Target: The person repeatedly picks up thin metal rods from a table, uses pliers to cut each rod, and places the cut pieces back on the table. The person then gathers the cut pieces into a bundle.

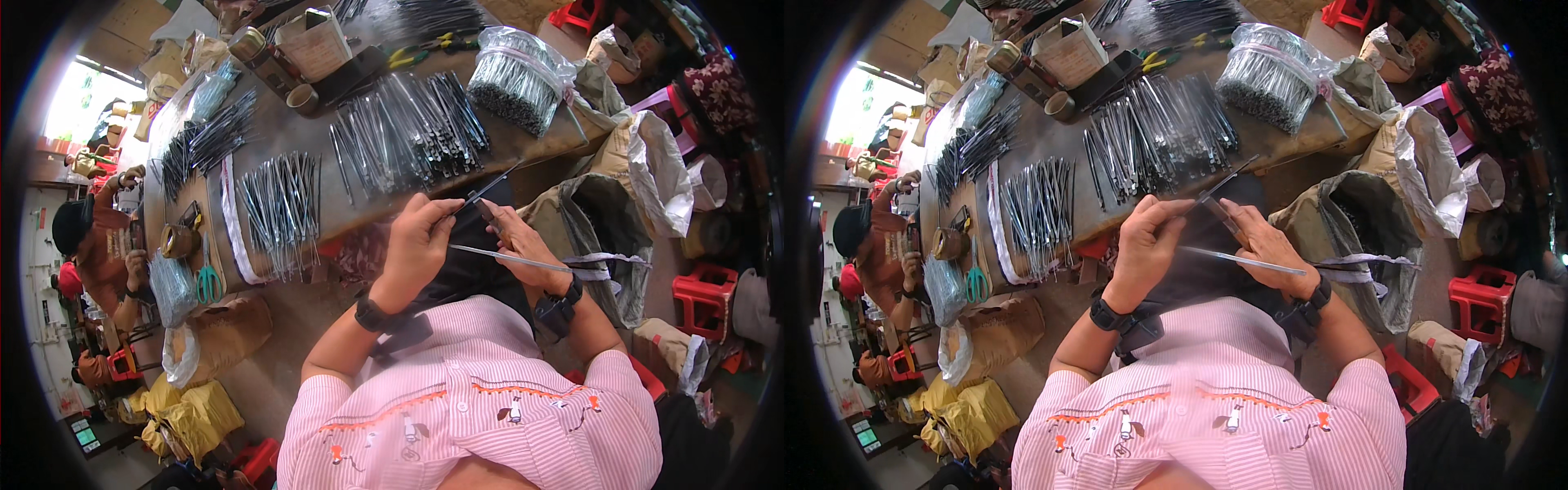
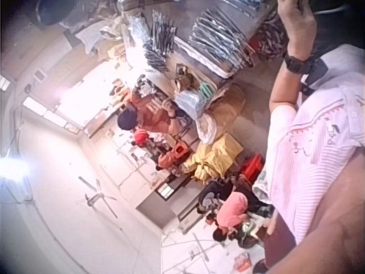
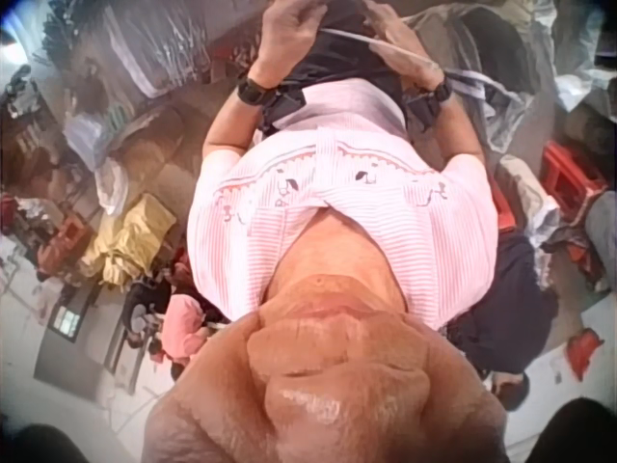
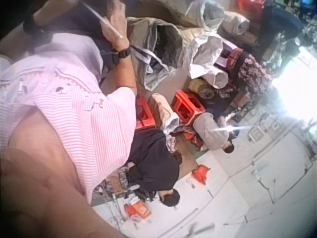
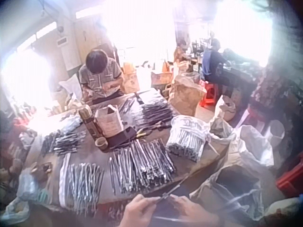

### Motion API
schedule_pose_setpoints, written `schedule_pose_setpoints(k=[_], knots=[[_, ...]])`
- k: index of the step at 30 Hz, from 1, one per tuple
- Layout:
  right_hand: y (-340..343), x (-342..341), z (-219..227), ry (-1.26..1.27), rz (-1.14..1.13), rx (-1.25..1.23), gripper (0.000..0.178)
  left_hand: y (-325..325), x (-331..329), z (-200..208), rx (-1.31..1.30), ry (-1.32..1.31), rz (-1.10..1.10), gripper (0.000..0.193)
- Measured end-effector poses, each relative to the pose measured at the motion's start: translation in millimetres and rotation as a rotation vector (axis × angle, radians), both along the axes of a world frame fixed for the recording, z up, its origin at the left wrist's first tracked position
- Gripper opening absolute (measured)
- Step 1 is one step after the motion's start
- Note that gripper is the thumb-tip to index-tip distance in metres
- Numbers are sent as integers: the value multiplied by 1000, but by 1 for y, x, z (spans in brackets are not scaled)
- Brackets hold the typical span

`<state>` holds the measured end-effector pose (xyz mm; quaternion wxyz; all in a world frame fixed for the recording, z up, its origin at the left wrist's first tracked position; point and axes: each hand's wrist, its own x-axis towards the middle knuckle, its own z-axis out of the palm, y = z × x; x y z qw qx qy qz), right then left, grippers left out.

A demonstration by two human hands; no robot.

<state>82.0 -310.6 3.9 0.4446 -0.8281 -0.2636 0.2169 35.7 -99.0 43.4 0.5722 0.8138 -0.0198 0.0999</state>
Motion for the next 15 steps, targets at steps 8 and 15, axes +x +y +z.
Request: schedule_pose_setpoints(k=[8,15], knots=[[0,0,4,-212,-73,-19,37,0,0,-3,-71,80,-9,26],[3,3,-4,-251,-66,-54,20,1,-2,-3,-108,126,-10,26]])
